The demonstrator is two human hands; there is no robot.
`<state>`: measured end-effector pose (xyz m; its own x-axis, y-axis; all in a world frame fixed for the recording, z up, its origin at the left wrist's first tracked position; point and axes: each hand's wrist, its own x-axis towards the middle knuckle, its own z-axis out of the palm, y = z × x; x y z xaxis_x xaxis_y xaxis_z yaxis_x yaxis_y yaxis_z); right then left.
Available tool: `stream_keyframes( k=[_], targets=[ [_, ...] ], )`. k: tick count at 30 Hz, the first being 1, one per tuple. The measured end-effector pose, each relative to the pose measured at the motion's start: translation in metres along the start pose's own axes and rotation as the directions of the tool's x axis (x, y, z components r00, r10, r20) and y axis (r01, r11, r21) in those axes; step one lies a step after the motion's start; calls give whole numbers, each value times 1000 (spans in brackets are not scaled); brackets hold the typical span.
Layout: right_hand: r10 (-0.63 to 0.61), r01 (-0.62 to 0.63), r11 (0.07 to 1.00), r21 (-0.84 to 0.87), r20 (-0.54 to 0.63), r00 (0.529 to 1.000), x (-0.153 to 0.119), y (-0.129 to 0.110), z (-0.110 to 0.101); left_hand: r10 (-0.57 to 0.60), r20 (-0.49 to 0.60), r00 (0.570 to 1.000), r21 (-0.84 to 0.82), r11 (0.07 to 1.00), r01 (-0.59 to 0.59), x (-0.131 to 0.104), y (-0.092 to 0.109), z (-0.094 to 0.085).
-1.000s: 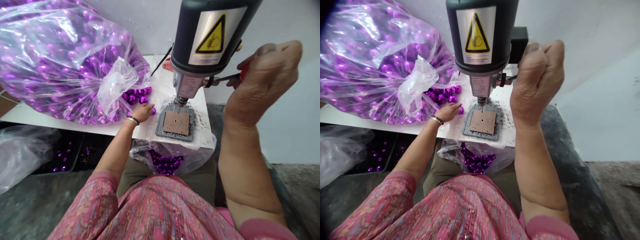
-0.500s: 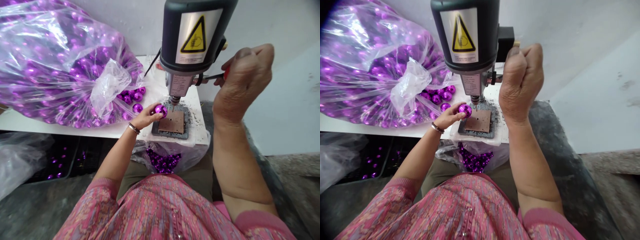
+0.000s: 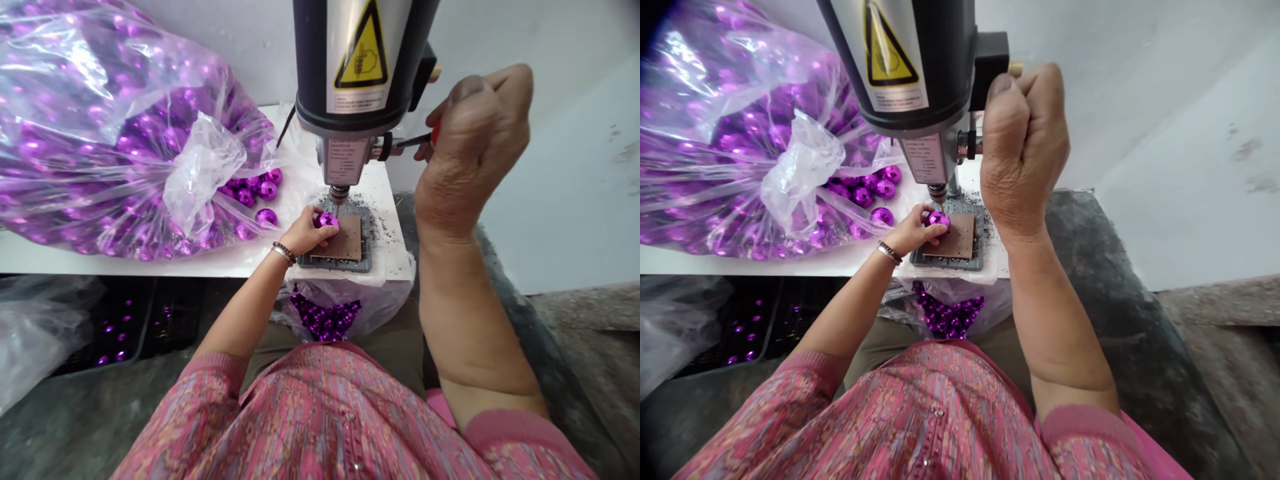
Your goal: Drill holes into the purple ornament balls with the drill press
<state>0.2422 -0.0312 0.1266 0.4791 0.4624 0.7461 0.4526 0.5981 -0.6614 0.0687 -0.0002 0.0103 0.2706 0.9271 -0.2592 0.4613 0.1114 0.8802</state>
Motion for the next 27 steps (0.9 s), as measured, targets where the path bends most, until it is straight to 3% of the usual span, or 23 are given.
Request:
stream_keyframes(
  k=[5, 9, 11, 16, 22, 27],
  targets=[
    [7, -7, 1000, 9, 17, 1000, -1, -1, -1, 85, -23, 996, 147, 986, -81, 2, 1, 5],
    [4, -5, 1000, 26, 23, 1000, -2, 0, -2, 238, 14, 971, 352, 908, -228, 1, 4, 8],
    [-5, 5, 999, 36, 20, 1000, -2, 0, -3, 259, 35, 965, 393, 884, -251, -1, 5, 10],
    [-13, 13, 1000, -2, 53, 999, -11, 2, -10, 196, 23, 980, 303, 933, -193, -3, 2, 13],
    [-176, 189, 971, -145, 99, 979, -28, 12, -24, 196, 6, 981, 272, 943, -190, -2, -3, 14],
    [-249, 267, 945, -189, 114, 962, -35, 14, -29, 198, 5, 980, 281, 940, -191, -1, -3, 15]
  ],
)
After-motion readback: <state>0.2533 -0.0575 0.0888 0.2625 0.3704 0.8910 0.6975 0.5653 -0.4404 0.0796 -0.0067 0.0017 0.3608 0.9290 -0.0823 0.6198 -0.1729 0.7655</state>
